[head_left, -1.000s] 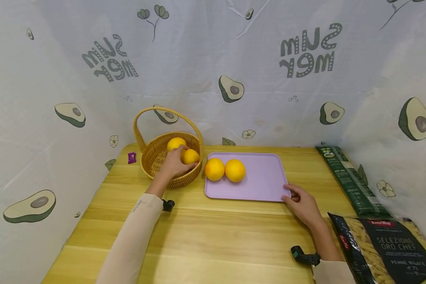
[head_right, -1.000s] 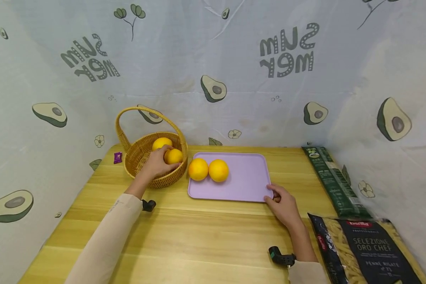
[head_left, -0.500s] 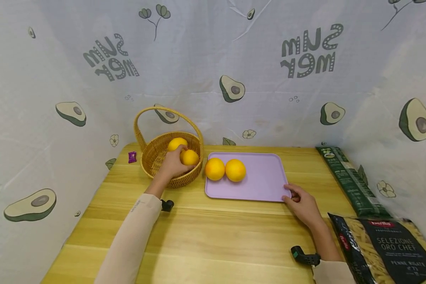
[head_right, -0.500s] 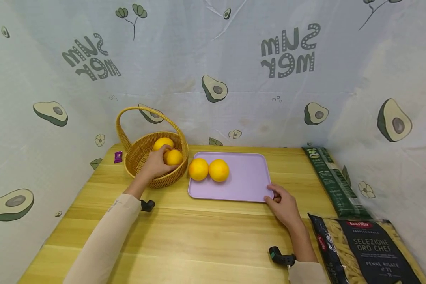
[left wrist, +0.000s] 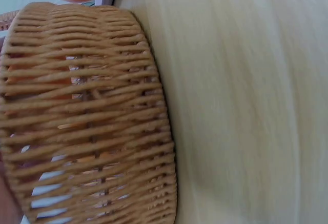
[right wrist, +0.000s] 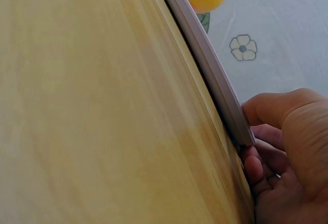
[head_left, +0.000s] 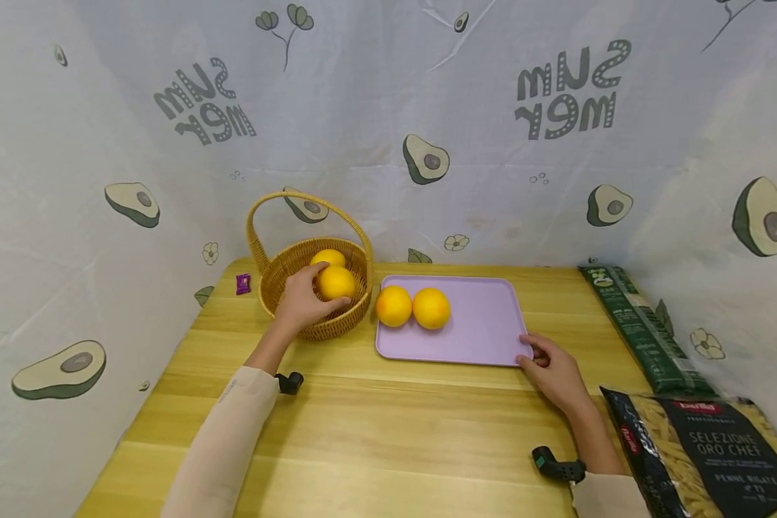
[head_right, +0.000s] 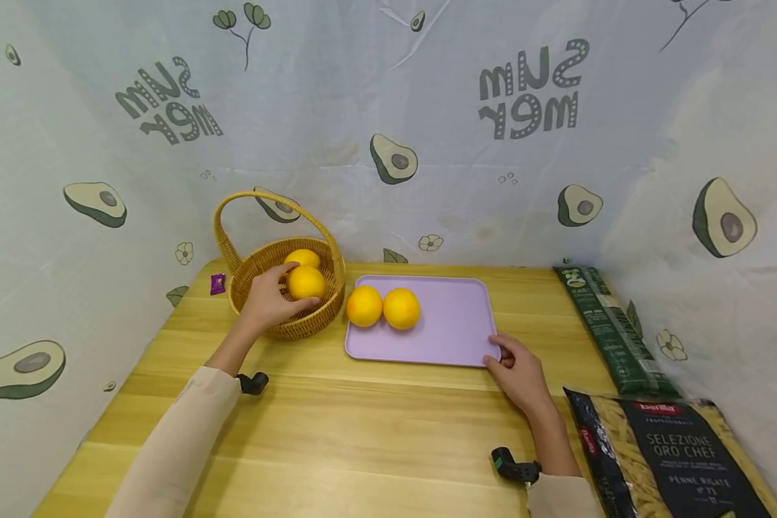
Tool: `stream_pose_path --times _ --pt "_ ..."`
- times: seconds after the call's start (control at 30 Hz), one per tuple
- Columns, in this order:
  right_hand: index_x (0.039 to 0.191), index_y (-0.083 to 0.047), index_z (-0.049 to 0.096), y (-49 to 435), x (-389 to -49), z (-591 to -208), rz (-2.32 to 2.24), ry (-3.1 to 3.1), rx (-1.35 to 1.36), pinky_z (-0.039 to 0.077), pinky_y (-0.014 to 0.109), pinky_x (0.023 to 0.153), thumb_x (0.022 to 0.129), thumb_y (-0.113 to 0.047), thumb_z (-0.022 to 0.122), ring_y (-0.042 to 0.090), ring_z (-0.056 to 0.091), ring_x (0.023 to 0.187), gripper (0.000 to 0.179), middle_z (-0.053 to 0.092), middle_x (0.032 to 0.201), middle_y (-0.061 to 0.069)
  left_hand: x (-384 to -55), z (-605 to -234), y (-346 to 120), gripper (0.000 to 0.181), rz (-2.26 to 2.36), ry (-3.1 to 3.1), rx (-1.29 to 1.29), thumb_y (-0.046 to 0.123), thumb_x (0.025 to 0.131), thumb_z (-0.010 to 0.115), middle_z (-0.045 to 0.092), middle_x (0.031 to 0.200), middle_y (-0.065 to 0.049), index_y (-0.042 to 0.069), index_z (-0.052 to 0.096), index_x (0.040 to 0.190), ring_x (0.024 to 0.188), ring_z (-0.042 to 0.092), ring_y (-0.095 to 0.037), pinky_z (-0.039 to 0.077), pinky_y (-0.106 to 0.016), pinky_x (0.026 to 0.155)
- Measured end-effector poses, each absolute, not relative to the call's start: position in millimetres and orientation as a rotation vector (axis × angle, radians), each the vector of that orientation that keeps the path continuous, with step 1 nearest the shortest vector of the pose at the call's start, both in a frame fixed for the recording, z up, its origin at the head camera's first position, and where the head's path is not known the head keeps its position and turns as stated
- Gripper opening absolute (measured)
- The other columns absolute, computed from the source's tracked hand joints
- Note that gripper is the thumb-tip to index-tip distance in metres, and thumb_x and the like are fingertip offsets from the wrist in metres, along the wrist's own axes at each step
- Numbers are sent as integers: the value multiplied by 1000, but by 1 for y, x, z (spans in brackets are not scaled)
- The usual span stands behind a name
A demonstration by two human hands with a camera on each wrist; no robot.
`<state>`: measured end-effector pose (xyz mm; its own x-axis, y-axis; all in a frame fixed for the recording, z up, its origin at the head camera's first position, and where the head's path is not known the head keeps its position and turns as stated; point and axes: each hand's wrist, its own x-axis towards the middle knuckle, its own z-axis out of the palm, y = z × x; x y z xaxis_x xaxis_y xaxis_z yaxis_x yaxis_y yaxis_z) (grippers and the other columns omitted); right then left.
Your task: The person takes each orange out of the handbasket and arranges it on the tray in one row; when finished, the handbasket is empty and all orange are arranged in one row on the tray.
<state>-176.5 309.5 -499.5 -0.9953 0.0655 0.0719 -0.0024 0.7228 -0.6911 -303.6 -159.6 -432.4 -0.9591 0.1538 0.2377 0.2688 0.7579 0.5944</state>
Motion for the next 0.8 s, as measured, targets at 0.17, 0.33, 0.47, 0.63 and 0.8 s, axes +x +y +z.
stream_pose_path --times 0.17,0.33,0.47,0.63,0.8 --pt "143 1 58 308 -177 -499 1133 -2839 -62 41 19 73 100 -25 68 19 51 89 51 60 108 16 -295 -431 -167 89 -1010 -2639 -402 54 75 88 63 136 -16 10 56 146 117 62 -37 59 -48 91" --pt "143 1 57 309 -177 -499 1122 -2847 -62 41 18 73 101 -26 68 22 51 91 52 58 109 16 -285 -425 -168 86 -1038 -2532 -491 52 74 89 65 136 -14 10 60 143 114 66 -31 61 -43 89" --pt "144 1 57 310 -178 -499 1117 -2845 -61 40 16 73 101 -27 67 21 51 92 52 59 110 16 -275 -416 -161 84 -1062 -2511 -576 51 74 90 67 134 -11 11 61 142 112 67 -28 61 -42 88" --pt "143 2 57 310 -178 -498 1156 -2831 -48 40 15 73 101 -26 68 16 50 89 52 61 113 18 -268 -405 -145 82 -1051 -2521 -670 52 74 89 68 133 -6 14 62 142 108 68 -22 61 -38 88" --pt "143 2 57 309 -177 -498 1178 -2828 -46 40 15 73 101 -26 68 14 49 87 52 61 115 18 -267 -397 -123 81 -1112 -2518 -797 51 74 89 69 132 -4 13 63 141 109 69 -20 61 -35 87"
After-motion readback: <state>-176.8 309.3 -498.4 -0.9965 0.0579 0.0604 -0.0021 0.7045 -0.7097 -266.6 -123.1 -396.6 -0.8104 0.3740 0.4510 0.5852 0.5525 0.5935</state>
